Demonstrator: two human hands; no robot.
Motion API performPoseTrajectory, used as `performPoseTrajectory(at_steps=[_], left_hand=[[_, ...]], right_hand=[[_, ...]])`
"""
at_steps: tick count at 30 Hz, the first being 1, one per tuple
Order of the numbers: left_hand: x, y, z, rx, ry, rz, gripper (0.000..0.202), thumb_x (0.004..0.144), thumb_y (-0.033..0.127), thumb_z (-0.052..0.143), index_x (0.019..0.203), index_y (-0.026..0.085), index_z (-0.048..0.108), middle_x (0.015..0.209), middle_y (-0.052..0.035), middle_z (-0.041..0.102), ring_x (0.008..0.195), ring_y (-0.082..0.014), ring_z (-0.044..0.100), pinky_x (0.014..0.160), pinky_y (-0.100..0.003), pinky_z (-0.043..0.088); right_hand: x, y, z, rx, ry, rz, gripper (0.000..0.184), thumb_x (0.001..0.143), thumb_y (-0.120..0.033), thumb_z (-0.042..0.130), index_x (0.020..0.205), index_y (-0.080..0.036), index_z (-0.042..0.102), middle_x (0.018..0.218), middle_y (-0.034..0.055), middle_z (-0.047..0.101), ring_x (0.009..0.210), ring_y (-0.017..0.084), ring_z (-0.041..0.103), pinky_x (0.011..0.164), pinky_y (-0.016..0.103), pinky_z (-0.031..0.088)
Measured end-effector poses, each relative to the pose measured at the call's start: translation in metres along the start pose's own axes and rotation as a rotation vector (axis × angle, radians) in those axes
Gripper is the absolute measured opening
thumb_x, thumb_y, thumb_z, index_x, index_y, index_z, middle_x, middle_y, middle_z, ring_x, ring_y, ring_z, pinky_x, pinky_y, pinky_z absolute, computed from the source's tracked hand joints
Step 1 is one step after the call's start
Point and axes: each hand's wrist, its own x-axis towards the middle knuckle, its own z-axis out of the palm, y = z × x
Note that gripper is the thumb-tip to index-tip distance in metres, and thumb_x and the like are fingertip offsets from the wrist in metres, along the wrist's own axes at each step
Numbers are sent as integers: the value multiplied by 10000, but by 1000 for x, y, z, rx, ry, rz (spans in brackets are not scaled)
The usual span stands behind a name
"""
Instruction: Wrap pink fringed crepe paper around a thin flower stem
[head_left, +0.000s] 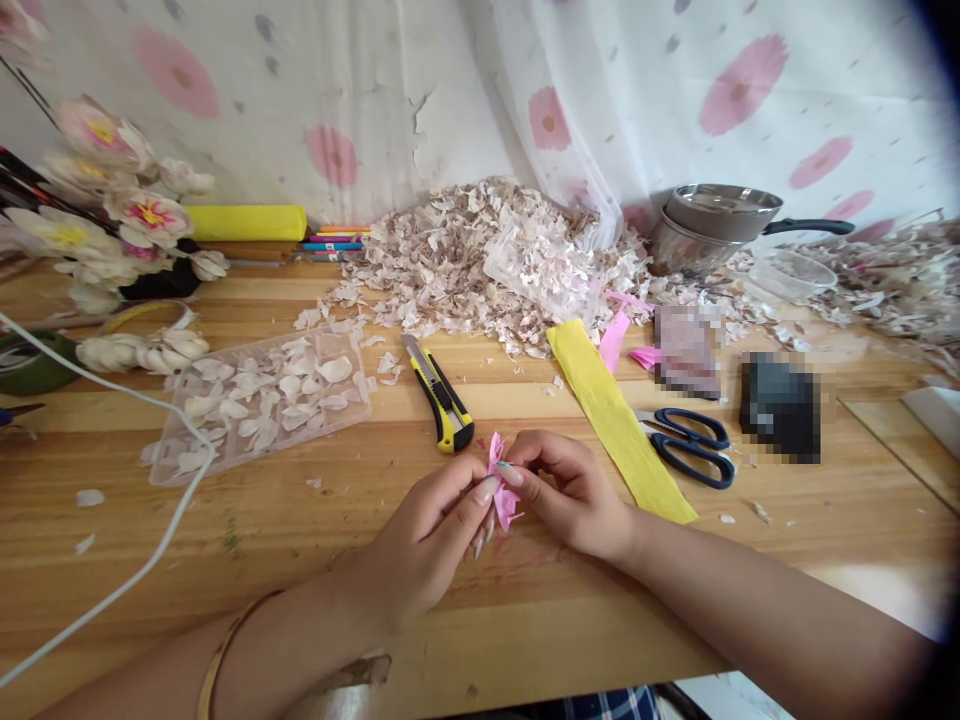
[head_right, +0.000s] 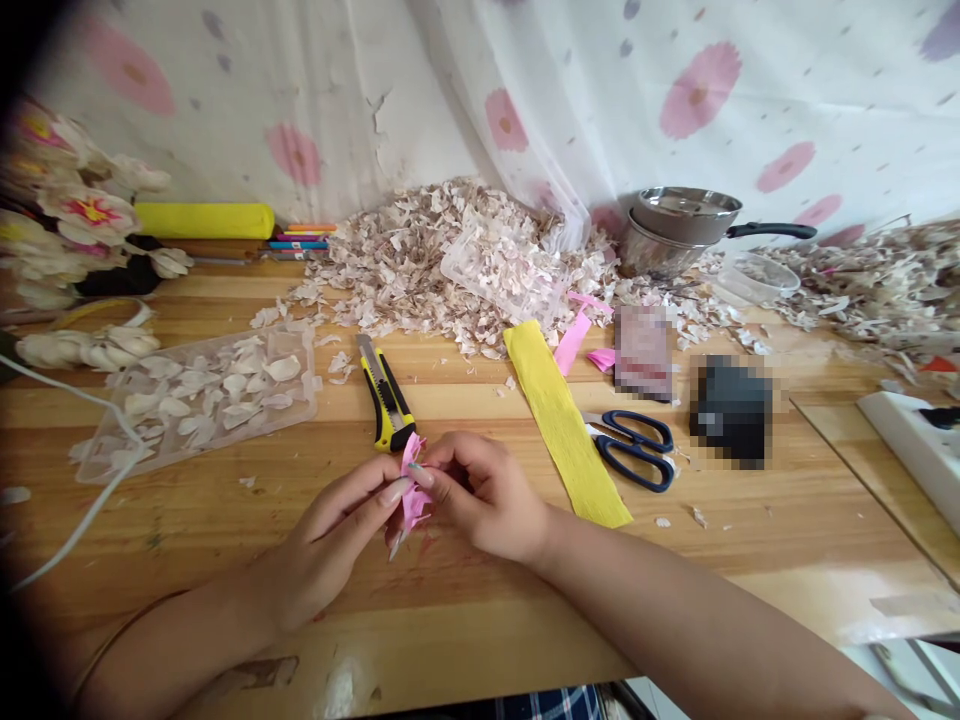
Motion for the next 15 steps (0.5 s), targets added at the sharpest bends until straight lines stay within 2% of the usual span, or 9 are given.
performPoseTrajectory(at_steps=[4, 10, 15], left_hand=[[0, 0, 1, -9, 1, -2, 316, 989, 407, 349, 810, 191, 496, 715, 20, 475, 661, -127, 443, 646, -272, 375], [0, -2, 1, -28, -1, -29, 331, 984, 437, 346, 822, 191, 496, 695, 22, 472, 647, -128, 442, 635, -276, 371], [1, -4, 0, -116, -19, -22, 315, 956, 480, 403, 924, 191, 523, 726, 20, 479, 637, -121, 427, 594, -259, 370]], right_hand=[[0, 0, 0, -38, 8, -55, 217, 940, -318, 534, 789, -164, 552, 685, 18, 596, 590, 107, 537, 558, 230, 448], [0, 1, -1, -102, 24, -12, 297, 958, -393, 484, 749, -183, 505, 636, -1, 564, 552, 106, 513, 527, 226, 432], [1, 3, -2, -233, 7, -84, 272, 965, -343, 468, 749, -184, 507, 642, 6, 560, 569, 108, 507, 546, 229, 430]])
